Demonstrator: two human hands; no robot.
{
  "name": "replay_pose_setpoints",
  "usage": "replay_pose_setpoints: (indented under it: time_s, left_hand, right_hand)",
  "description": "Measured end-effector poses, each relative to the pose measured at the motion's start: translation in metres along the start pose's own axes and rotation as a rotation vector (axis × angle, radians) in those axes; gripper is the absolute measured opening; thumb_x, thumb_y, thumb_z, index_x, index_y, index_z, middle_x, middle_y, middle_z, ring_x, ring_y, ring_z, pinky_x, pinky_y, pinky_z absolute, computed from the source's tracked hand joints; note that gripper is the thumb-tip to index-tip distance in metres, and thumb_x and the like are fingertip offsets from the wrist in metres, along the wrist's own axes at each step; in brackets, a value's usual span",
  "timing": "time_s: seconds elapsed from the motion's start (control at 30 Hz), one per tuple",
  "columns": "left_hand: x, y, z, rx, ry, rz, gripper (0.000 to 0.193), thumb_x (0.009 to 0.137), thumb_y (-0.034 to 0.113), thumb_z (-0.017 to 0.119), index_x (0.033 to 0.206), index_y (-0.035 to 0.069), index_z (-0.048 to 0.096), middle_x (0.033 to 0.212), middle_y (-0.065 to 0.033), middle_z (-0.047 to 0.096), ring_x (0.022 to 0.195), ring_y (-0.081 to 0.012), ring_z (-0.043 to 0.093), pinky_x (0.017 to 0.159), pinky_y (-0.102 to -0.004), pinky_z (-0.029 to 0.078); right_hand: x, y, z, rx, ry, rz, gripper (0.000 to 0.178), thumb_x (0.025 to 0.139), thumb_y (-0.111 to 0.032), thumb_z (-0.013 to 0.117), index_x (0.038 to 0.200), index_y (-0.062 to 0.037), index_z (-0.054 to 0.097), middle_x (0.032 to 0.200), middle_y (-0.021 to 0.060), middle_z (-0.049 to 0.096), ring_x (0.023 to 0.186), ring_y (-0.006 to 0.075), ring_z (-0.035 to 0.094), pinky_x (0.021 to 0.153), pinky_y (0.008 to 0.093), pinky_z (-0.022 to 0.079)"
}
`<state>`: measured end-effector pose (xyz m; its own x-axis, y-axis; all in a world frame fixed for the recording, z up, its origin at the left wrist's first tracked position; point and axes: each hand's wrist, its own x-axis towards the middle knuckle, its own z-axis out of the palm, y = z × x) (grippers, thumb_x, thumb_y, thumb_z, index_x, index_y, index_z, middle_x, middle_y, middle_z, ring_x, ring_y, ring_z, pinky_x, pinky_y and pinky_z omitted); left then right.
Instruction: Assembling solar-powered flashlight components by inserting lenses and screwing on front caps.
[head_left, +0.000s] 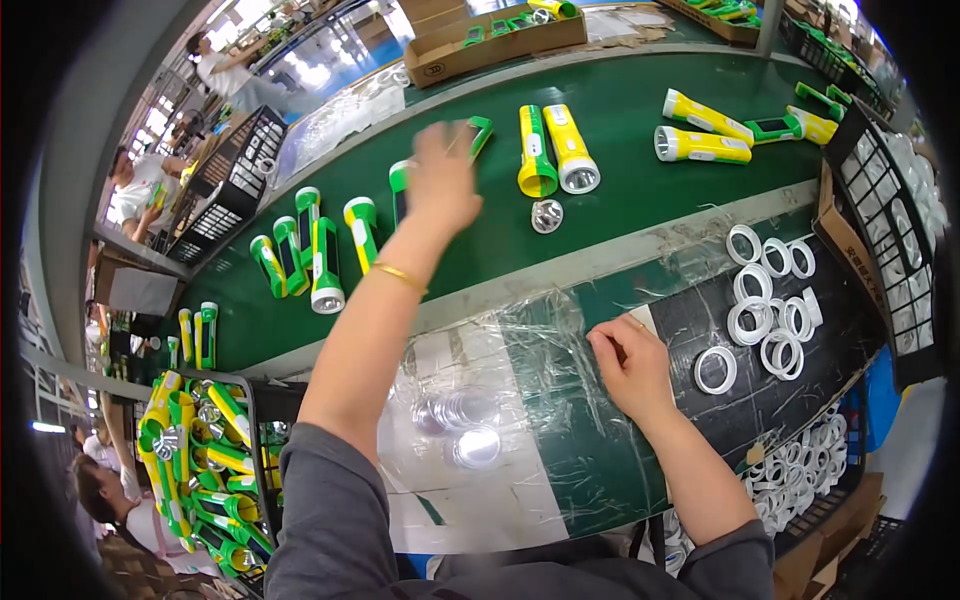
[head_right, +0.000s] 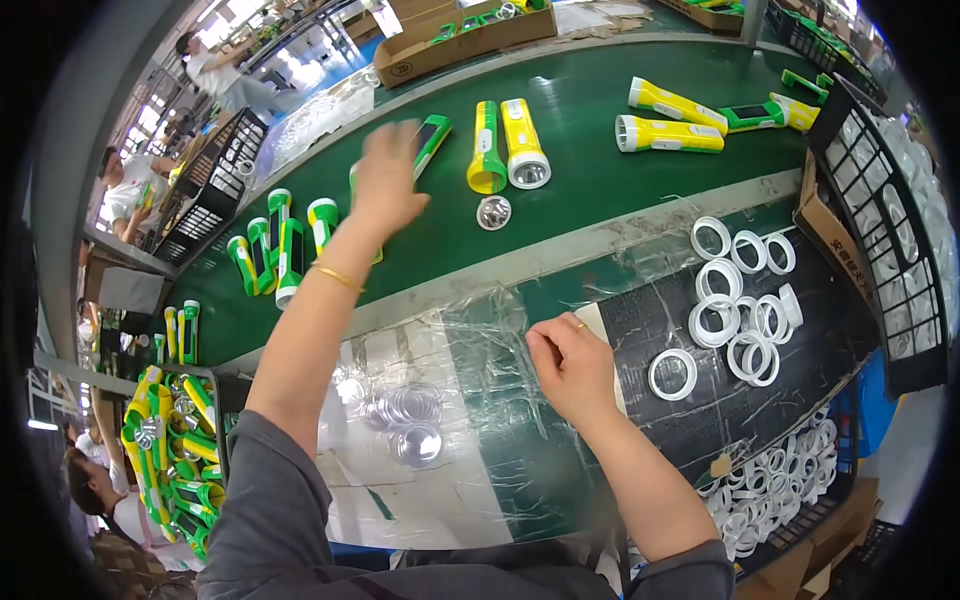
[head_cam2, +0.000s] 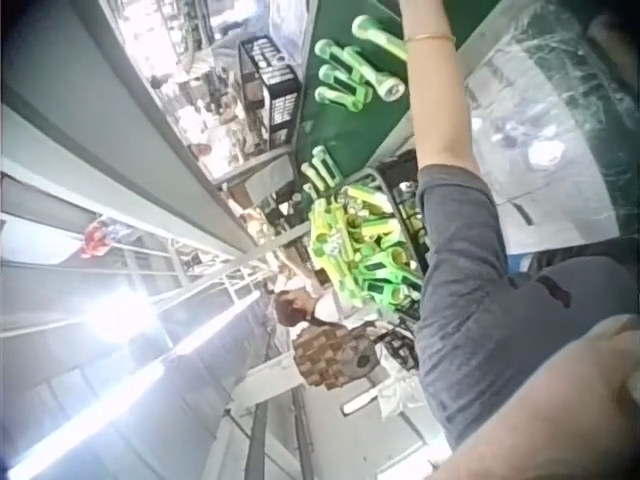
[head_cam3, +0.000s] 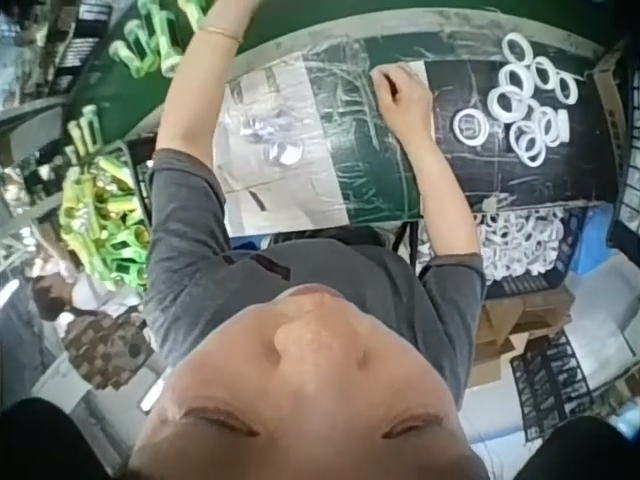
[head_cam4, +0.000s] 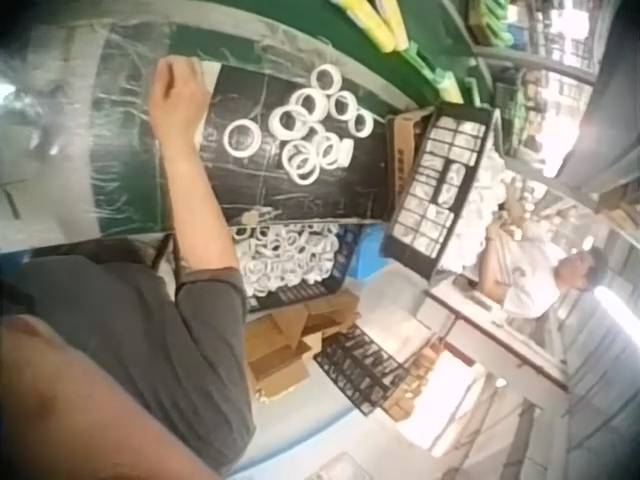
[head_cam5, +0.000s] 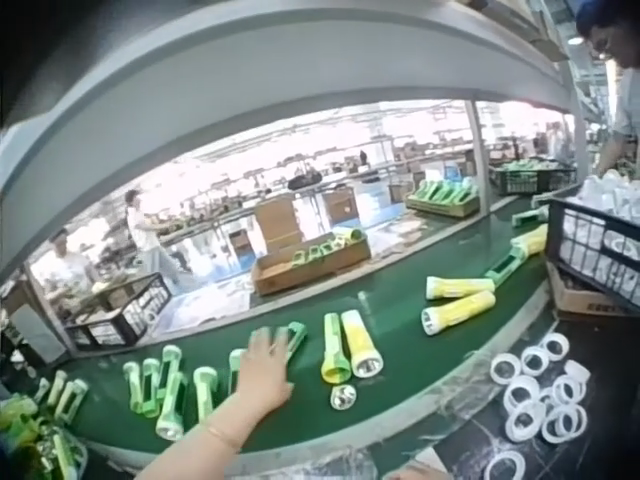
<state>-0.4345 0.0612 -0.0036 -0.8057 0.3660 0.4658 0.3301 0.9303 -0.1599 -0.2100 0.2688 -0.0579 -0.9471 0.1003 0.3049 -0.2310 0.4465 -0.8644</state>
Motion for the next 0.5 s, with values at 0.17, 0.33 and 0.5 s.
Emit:
replay_pose_setpoints:
  time_s: [0.17, 0.33, 0.5]
  left_hand:
    - [0.016, 0.050, 0.034, -0.280, 0.111, 0.592, 0.043, 0.073, 0.006, 0.062, 0.116, 0.006, 0.056, 0.126, -0.0165, 0.051, 0.114, -0.0341, 0.052, 0.092, -0.0400, 0.044]
    - [-0.023, 0.030, 0.001, -0.369, 0.066, 0.487, 0.044, 0.073, 0.011, 0.068, 0.115, 0.007, 0.058, 0.121, -0.0112, 0.057, 0.106, -0.0290, 0.058, 0.085, -0.0348, 0.049]
    - [-0.092, 0.045, -0.138, -1.095, 0.332, -0.104, 0.052, 0.068, 0.017, 0.075, 0.114, 0.005, 0.054, 0.105, -0.0084, 0.060, 0.093, -0.0248, 0.062, 0.079, -0.0328, 0.051]
  right_hand:
    - [-0.007, 0.003, -0.013, -0.013, 0.008, -0.033, 0.006, 0.085, -0.005, 0.061, 0.082, -0.0007, 0.063, 0.070, 0.0072, 0.057, 0.060, 0.0161, 0.054, 0.055, 0.0266, 0.041]
    - [-0.010, 0.015, -0.004, 0.148, -0.032, 0.067, 0.010, 0.089, -0.008, 0.058, 0.084, -0.0009, 0.063, 0.071, 0.0026, 0.058, 0.056, 0.0079, 0.054, 0.049, 0.0219, 0.040]
    - [-0.019, 0.004, -0.015, 0.436, 0.091, 0.048, 0.019, 0.093, -0.010, 0.053, 0.111, -0.0028, 0.054, 0.089, 0.0017, 0.055, 0.067, 0.0059, 0.053, 0.054, 0.0193, 0.042]
